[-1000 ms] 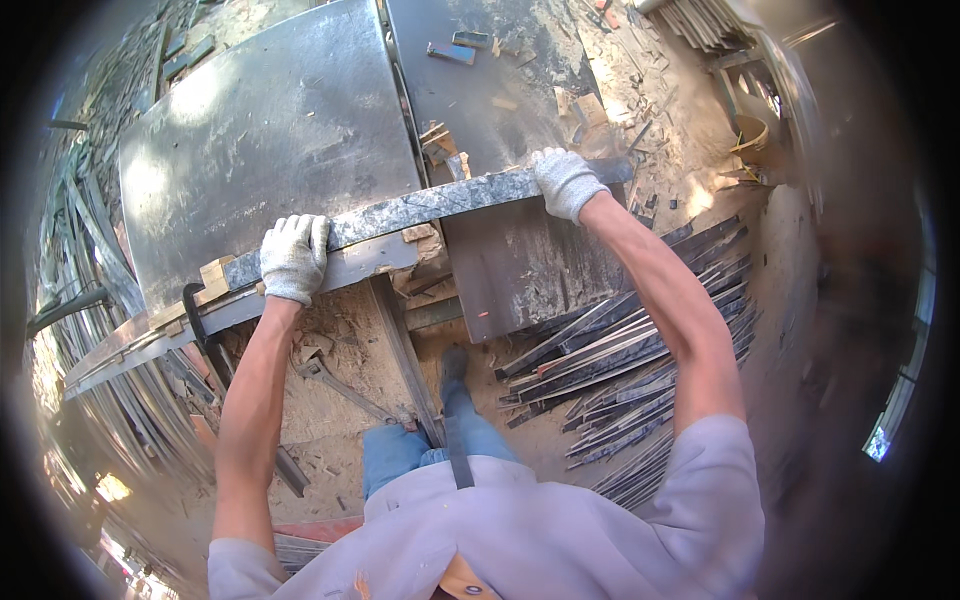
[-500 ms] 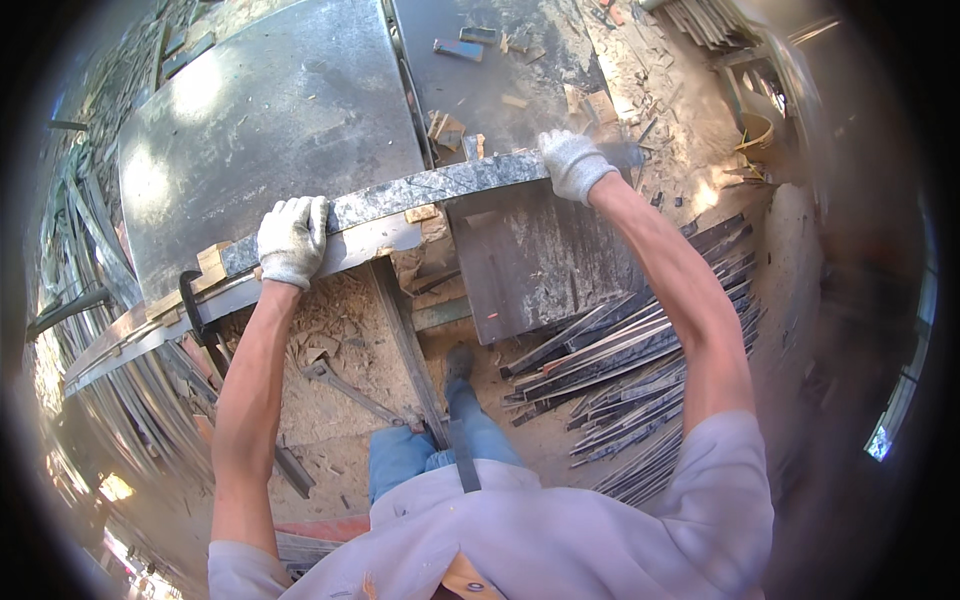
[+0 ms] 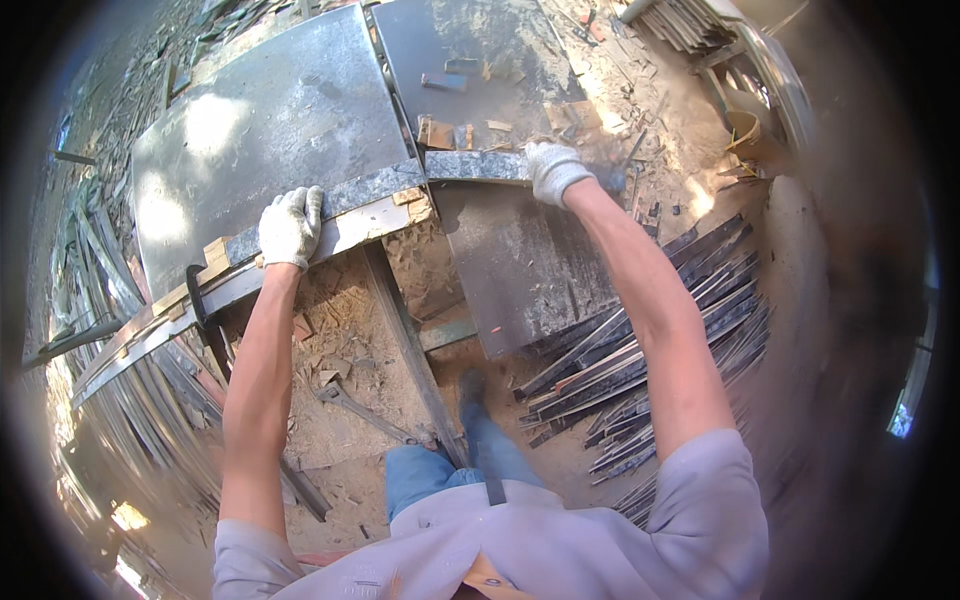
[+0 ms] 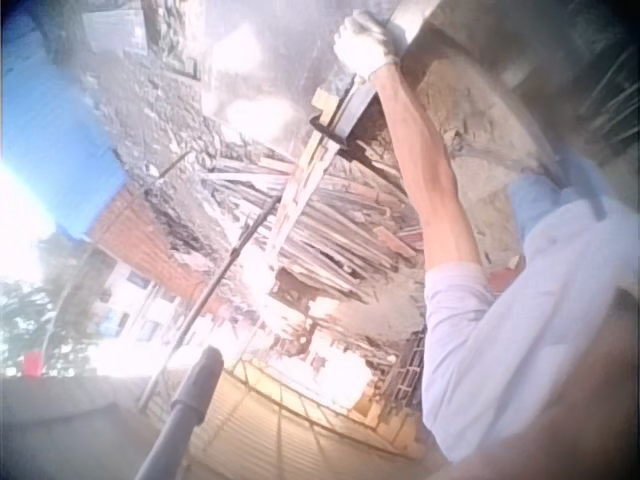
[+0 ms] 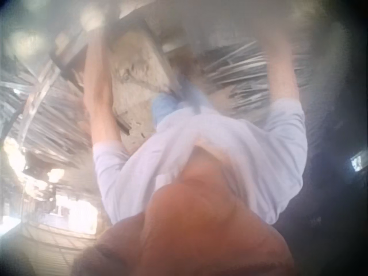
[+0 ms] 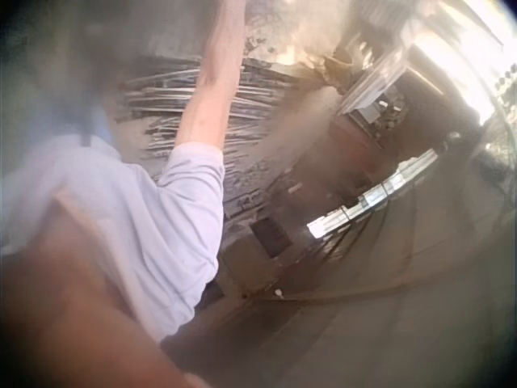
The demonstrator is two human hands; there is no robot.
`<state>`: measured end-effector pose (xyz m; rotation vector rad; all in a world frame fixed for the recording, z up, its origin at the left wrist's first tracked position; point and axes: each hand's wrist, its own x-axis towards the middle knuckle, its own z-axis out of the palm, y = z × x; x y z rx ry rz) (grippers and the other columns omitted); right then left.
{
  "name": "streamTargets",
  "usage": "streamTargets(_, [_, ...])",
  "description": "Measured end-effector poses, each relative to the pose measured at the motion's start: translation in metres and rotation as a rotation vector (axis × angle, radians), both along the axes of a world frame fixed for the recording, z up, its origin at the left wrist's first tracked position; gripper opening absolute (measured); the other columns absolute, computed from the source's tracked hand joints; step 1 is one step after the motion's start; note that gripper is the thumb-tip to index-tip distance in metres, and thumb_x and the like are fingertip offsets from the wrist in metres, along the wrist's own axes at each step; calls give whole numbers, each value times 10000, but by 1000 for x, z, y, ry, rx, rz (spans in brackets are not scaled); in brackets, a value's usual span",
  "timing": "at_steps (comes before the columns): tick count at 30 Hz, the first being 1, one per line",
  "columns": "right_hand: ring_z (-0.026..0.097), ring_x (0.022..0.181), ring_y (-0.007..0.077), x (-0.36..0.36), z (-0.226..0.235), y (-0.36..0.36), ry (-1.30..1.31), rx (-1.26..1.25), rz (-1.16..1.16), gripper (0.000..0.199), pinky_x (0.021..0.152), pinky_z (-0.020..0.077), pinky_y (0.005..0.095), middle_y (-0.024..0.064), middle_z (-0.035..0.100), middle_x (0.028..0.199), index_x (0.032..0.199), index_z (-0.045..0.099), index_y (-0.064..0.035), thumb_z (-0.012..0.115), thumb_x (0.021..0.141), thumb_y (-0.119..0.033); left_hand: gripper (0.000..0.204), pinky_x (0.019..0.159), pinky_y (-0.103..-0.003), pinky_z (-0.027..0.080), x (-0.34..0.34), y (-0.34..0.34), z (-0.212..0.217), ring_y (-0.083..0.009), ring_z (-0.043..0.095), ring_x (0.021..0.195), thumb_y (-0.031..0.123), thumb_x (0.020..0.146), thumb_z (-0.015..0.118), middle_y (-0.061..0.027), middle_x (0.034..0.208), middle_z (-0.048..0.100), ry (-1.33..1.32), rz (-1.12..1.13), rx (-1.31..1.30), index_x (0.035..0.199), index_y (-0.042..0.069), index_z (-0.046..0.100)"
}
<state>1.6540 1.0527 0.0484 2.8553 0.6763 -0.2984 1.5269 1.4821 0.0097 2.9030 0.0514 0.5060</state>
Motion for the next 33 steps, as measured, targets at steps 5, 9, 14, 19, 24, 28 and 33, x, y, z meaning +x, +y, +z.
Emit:
streamTargets(5, [703, 1021, 371, -91, 26, -56, 403, 380, -435, 630, 901, 540, 441, 211, 735, 1082, 1101, 662, -34, 892, 608, -352, 401, 931, -493, 504, 7, 3, 12, -350, 653, 1087, 484, 1063, 527, -100, 1077, 728, 112, -146, 70, 1084, 142, 737])
streamTargets(9, [688, 1032, 190, -138, 51, -93, 796, 866, -670, 678, 968, 536, 361, 76, 755, 1126, 1247, 689, -23, 973, 664, -222, 515, 984, -471, 500, 15, 0, 40, -344, 642, 1128, 599, 991, 598, -144, 1151, 700, 320, -115, -39, 1192, 152, 757])
streamTargets(14, [681, 947, 116, -133, 88, -106, 948, 1010, -900, 584, 874, 574, 324, 25, 733, 1022, 1191, 700, -28, 968, 686, -147, 673, 1034, -485, 490, 46, -17, 88, -388, 605, 1177, 653, 848, 745, -197, 1195, 652, 811, -297, -102, 1210, 86, 764])
streamTargets(19, [690, 910, 144, -69, 111, -88, 963, 1114, -928, 577, 847, 578, 326, 45, 732, 1044, 1190, 695, -19, 962, 697, -155, 682, 1009, -455, 501, 67, -18, 95, -381, 601, 1159, 526, 694, 928, -202, 1179, 624, 1082, -345, -238, 1101, 22, 713])
streamTargets(24, [715, 919, 196, -102, 124, -90, 768, 789, -693, 603, 855, 577, 371, 128, 748, 1045, 1160, 665, 6, 934, 660, -198, 700, 937, -462, 532, 35, -16, 119, -372, 648, 1054, 473, 641, 972, -188, 1125, 628, 1002, -233, -308, 1085, 12, 688])
streamTargets(28, [715, 994, 368, -106, 151, -40, 559, 355, -400, 486, 875, 566, 460, 199, 717, 1037, 1088, 638, -51, 848, 712, -277, 654, 955, -458, 542, 108, 40, 134, -377, 666, 1089, 488, 701, 928, -219, 1181, 662, 865, -159, -178, 1093, 9, 718])
streamTargets(33, [684, 953, 348, -117, 97, 63, 425, 273, 209, 316, 817, 557, 463, 159, 672, 1001, 1083, 639, -64, 729, 787, -127, 524, 964, -444, 536, 144, 104, 111, -331, 712, 1086, 449, 846, 807, -178, 1174, 766, 996, -50, -224, 1180, 48, 774])
